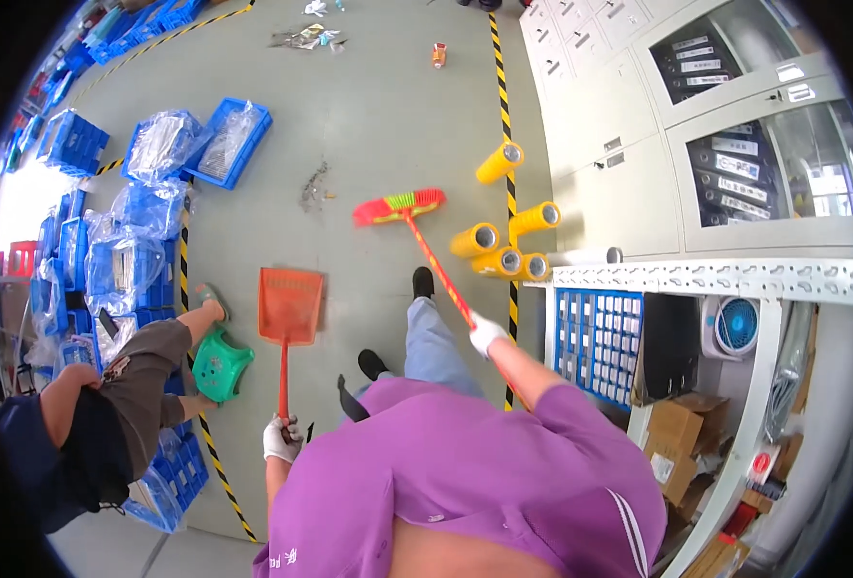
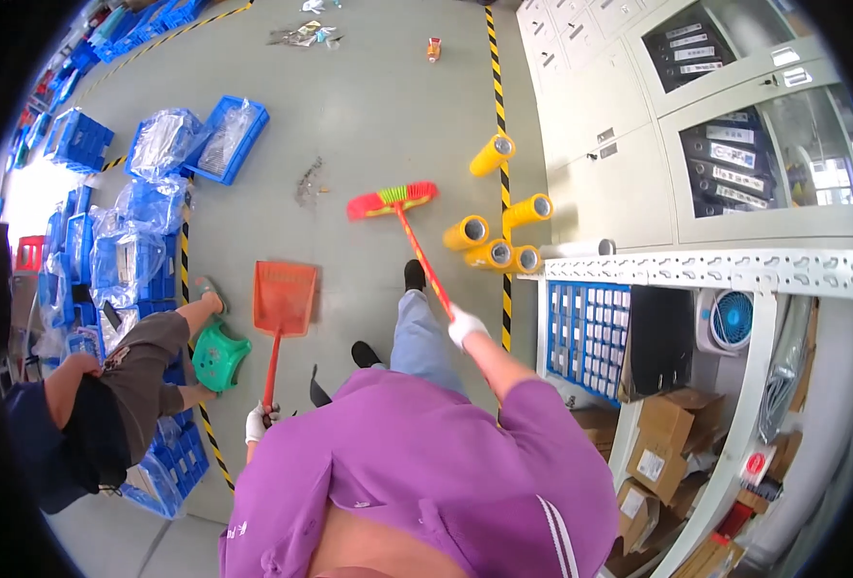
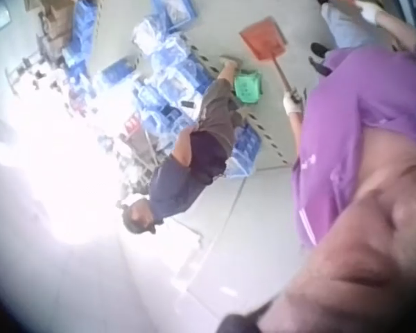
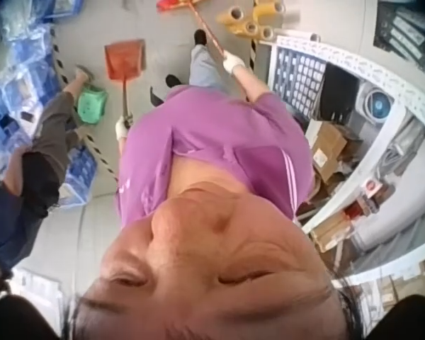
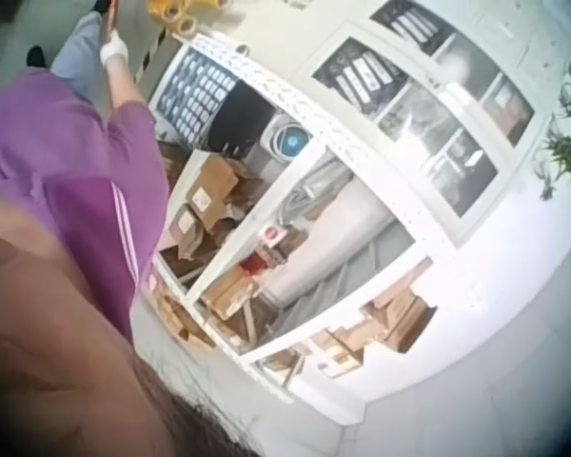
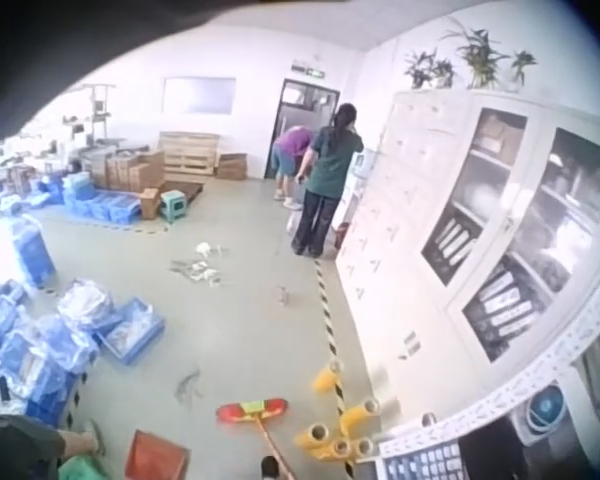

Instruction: Sweep debris and trash on a factory floor into a pile using a broom and dustpan.

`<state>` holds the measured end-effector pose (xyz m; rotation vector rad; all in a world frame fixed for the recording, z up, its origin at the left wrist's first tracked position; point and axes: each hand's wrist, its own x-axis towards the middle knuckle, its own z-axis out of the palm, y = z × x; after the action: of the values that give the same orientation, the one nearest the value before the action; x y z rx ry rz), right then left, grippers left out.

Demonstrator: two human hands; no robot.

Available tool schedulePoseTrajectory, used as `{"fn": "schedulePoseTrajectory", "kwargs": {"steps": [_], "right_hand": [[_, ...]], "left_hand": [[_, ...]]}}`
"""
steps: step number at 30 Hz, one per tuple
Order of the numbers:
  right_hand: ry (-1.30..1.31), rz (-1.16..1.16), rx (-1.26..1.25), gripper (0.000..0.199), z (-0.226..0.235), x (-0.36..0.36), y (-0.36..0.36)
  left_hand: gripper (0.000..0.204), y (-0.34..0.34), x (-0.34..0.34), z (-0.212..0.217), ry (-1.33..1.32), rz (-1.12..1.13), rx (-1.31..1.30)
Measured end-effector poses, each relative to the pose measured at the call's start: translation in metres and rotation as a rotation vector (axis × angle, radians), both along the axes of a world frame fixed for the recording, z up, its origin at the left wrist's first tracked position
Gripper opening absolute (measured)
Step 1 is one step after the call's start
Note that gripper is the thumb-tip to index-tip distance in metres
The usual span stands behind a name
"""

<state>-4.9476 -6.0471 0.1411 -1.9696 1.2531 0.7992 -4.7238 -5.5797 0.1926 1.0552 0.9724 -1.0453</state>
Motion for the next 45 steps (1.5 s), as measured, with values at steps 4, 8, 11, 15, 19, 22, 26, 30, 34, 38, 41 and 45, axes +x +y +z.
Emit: {"fn": "schedulePoseTrajectory", "kwargs": {"steps": [4,8,11,15,19,22,26,30,34,38,41,45], "right_hand": [[-0.124,0.168,-0.15,0.033,-0.037,0.105,-0.123],[-0.017,0.433,-0.142,0.044,0.072,0.146,-0.171],[0.012,0.762,-0.15,0.053,0.151,0.14,-0.21],[0.16,1.22,-0.129,0.053,0.2,0.197,-0.252],[0.063,1.628,-0.084,0.045,0.156,0.289,-0.24],[0.039,1.801,-0.139,0.034,0.107,0.357,-0.191],[0.014,1.75,-0.173,0.03,0.064,0.43,-0.167],[0.095,1.649,-0.268,0.039,0.081,0.482,-0.236],[0.279,1.704,-0.458,0.039,0.142,0.517,-0.301],[0.324,1.67,-0.634,0.049,0.195,0.547,-0.336],[0.229,1.703,-0.713,0.048,0.217,0.557,-0.349],[0.116,1.709,-0.723,0.037,0.248,0.558,-0.345]], "left_hand": [[0.013,-0.02,0.009,-0.001,0.03,0.015,0.02],[0.01,-0.036,-0.021,0.018,-0.101,-0.137,0.18],[0.008,-0.06,-0.043,0.022,-0.118,0.258,0.261],[0.008,-0.078,-0.072,0.017,-0.103,0.199,0.377],[0.006,-0.107,-0.088,0.021,-0.073,0.359,0.424],[0.006,-0.069,-0.135,-0.027,0.14,0.658,0.126],[0.008,-0.101,-0.138,-0.025,0.098,0.667,0.278],[0.012,-0.143,-0.125,-0.015,0.131,0.691,0.326],[0.013,-0.17,-0.104,0.001,0.161,0.689,0.209],[0.009,-0.22,-0.044,0.049,0.054,0.584,0.317],[0.009,-0.209,-0.035,0.045,0.076,0.943,0.06],[0.012,-0.189,-0.022,0.049,0.117,1.025,-0.047]]}}
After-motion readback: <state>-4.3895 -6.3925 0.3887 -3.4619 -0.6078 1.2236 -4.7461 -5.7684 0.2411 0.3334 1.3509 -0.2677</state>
